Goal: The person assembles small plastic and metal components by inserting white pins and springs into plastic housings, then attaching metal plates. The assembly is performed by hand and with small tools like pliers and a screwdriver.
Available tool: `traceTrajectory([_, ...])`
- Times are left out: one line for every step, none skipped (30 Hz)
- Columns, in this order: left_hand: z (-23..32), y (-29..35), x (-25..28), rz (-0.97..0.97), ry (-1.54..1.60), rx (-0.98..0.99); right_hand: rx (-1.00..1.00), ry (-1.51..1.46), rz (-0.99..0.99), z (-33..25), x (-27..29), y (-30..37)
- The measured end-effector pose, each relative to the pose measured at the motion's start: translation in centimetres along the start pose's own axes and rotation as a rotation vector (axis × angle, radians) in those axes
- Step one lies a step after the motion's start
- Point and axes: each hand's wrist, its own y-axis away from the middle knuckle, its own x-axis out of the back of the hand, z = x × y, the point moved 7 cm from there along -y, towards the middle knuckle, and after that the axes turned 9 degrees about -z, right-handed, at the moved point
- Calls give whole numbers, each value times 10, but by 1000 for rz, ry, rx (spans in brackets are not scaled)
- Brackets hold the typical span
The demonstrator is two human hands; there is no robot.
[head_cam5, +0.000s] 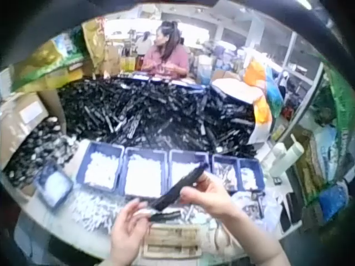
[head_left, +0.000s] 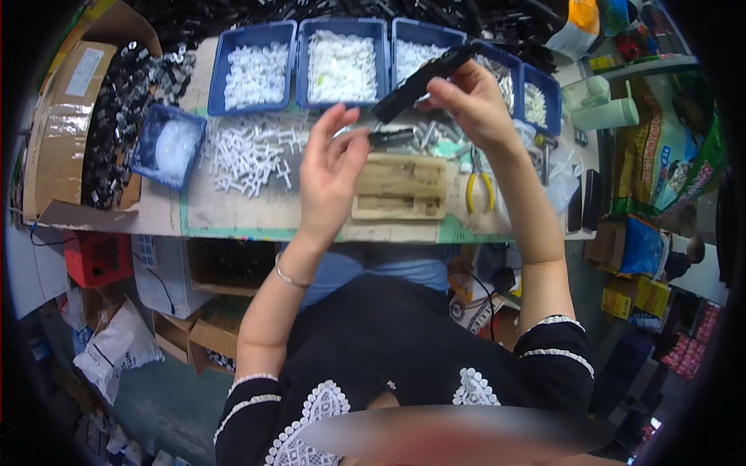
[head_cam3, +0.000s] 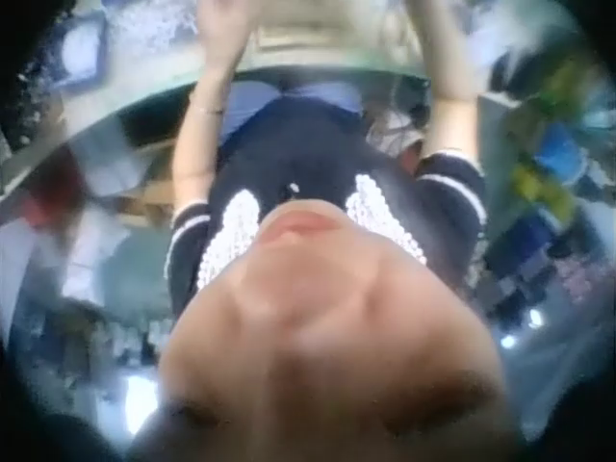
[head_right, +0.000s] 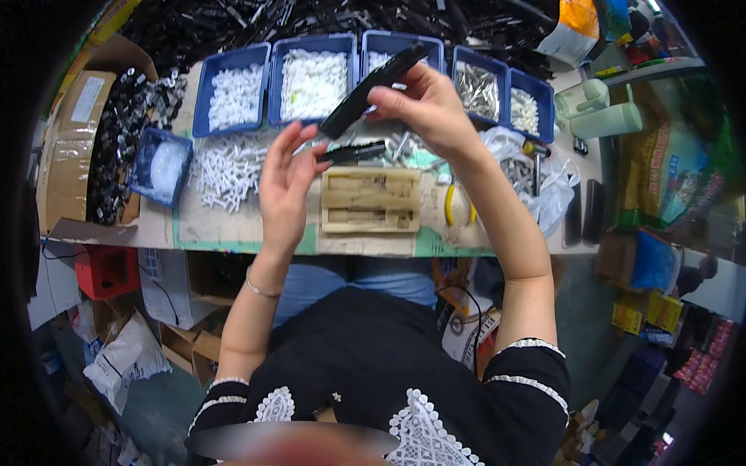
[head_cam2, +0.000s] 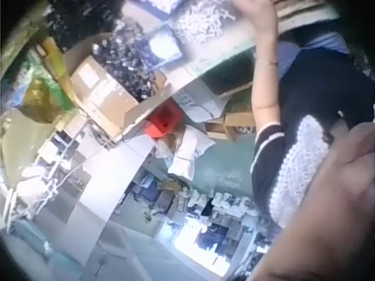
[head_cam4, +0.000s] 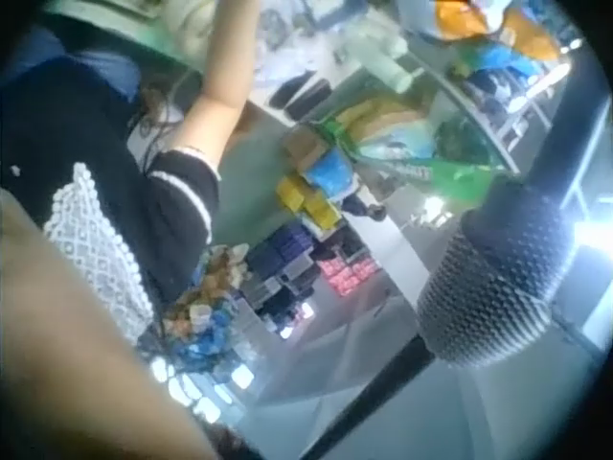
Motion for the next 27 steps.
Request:
traceTrajectory([-8,-6,-1,-84,-29,94,-12,-24,-15,6,-12,11])
traceTrajectory([-14,-7,0,-169,-56,188,-23,-48,-30,11,-23,21])
traceTrajectory([-13,-4,0,-192,-86,188,-83,-62,-36,17,-28,30])
traceTrajectory([-16,2,4,-186,-85,205,-63,-18,-9,18,-31,40])
traceTrajectory([-6,7,6,-213,-342,65,-25,32,0,21,-29,50])
traceTrajectory([5,14,5,-243,-595,-79,12,86,10,22,-25,63])
traceTrajectory([12,22,2,-291,-746,-228,6,385,-24,23,-25,75])
traceTrajectory([9,33,2,-350,-907,-337,-162,525,11,33,-25,89])
traceTrajectory([3,43,0,-448,-1070,-363,-99,791,-37,35,-29,98])
traceTrajectory([-3,53,-3,-548,-1232,-390,-34,1056,-90,37,-37,107])
traceTrajectory([-6,58,-2,-552,-1226,-380,31,1238,-73,35,-45,116])
traceTrajectory([-9,64,-2,-567,-1305,-413,25,1234,-74,38,-50,121])
traceTrajectory([-11,70,-3,-581,-1385,-447,26,1288,-74,40,-55,124])
traceTrajectory([-14,73,-3,-581,-1383,-441,28,1342,-75,42,-58,126])
traceTrajectory([-16,75,-2,-583,-1424,-431,76,1415,-70,42,-62,125])
traceTrajectory([-18,77,0,-583,-1467,-421,79,1413,-74,42,-64,124])
traceTrajectory([-17,78,0,-577,-1473,-420,73,1450,-85,40,-67,122])
traceTrajectory([-18,79,0,-587,-1487,-418,77,1486,-100,39,-70,118])
traceTrajectory([-17,79,1,-594,-1504,-416,96,1484,-110,36,-73,116])
traceTrajectory([-11,81,2,-574,-1523,-418,29,1526,-123,34,-75,115])
traceTrajectory([-1,79,6,-544,-1453,-390,-26,1569,-137,32,-76,111])
traceTrajectory([8,75,11,-519,-1381,-365,10,1568,-147,28,-80,109])
traceTrajectory([25,69,20,-459,-1384,-407,-54,1516,-105,26,-77,106])
traceTrajectory([45,61,34,-353,-1338,-456,-119,1465,-67,25,-76,104])
traceTrajectory([66,49,48,-241,-1332,-492,-97,1463,-44,23,-79,103])
traceTrajectory([89,35,64,-146,-1339,-564,-119,1378,-23,36,-74,108])
traceTrajectory([112,19,84,-5,-1402,-585,-89,1400,-26,45,-74,109])
